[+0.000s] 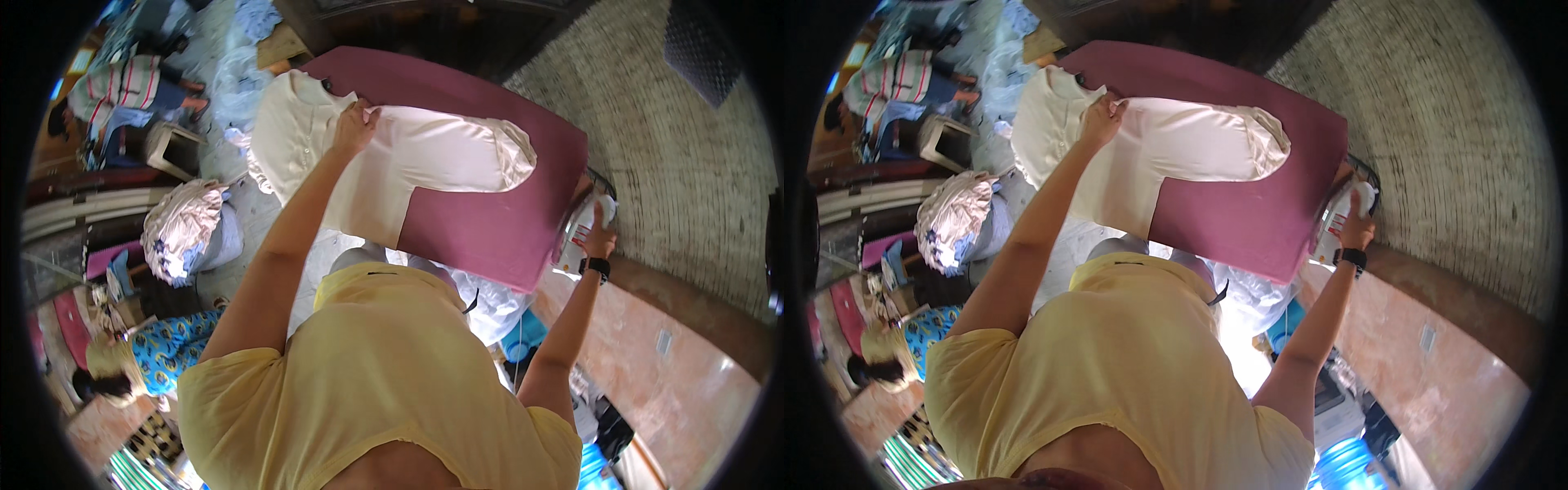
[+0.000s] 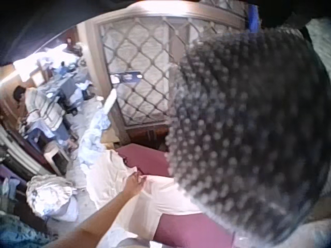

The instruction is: The person irons a shirt on a board, turns it over to iron different parts, and then folds the garment by hand.

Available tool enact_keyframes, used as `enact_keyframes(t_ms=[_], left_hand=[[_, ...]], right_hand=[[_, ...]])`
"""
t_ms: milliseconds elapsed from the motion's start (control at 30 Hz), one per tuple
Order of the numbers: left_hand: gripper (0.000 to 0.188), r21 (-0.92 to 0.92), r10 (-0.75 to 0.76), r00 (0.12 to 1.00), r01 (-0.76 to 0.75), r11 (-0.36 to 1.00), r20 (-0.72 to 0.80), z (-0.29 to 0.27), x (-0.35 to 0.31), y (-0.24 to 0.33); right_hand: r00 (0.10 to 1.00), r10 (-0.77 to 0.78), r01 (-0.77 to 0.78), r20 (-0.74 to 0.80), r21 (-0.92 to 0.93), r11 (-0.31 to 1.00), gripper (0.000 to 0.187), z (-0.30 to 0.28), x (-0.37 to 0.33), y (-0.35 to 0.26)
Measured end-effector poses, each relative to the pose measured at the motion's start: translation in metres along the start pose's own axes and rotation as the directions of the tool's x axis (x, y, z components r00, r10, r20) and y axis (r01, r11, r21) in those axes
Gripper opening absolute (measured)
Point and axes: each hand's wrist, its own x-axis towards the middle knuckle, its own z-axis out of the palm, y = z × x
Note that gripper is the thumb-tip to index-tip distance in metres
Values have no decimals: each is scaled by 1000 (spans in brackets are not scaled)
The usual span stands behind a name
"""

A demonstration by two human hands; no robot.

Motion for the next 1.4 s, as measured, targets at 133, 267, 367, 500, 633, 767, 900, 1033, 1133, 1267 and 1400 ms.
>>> enact_keyframes(t_ms=[133,267,367,500,633,767,900,1033,1133,1267,1400], left_hand=[[18,-913,-715,691,351,208,103,35,-2,-19],[12,-937,-730,589,255,-239,346,29,2,-35],[6,-831,-569,643,205,-517,512,-20,6,19],[13,-978,-458,866,203,-48,203,-95,-22,37],[27,-986,-429,892,166,21,141,-202,-60,21],[37,-931,-474,880,192,311,23,-335,-108,33],[43,-803,-616,721,140,579,-318,-454,-145,51],[43,-644,-513,674,71,762,-532,-568,-203,18],[43,-538,-478,593,89,838,-648,-636,-252,-3],[43,-460,-461,486,131,878,-742,-700,-316,-29],[43,-444,-489,389,206,872,-781,-749,-382,-67]], right_hand=[[986,-40,4,-163,-214,977,98,0,77,56],[986,-57,15,-158,-257,966,99,12,85,73],[993,-33,8,-116,-212,977,98,5,77,76],[969,-159,104,-189,-272,957,96,-2,55,65],[575,-717,426,-394,-603,674,68,4,40,29],[281,-910,862,-305,-337,379,53,68,-31,-77],[146,-988,969,59,192,155,63,166,-173,-161],[-135,-987,763,91,645,-45,84,242,-323,-222],[-308,-950,631,49,758,-165,94,285,-417,-261],[-696,-642,252,322,947,201,97,324,-534,-253],[-917,2,358,400,817,452,54,317,-579,-213]])
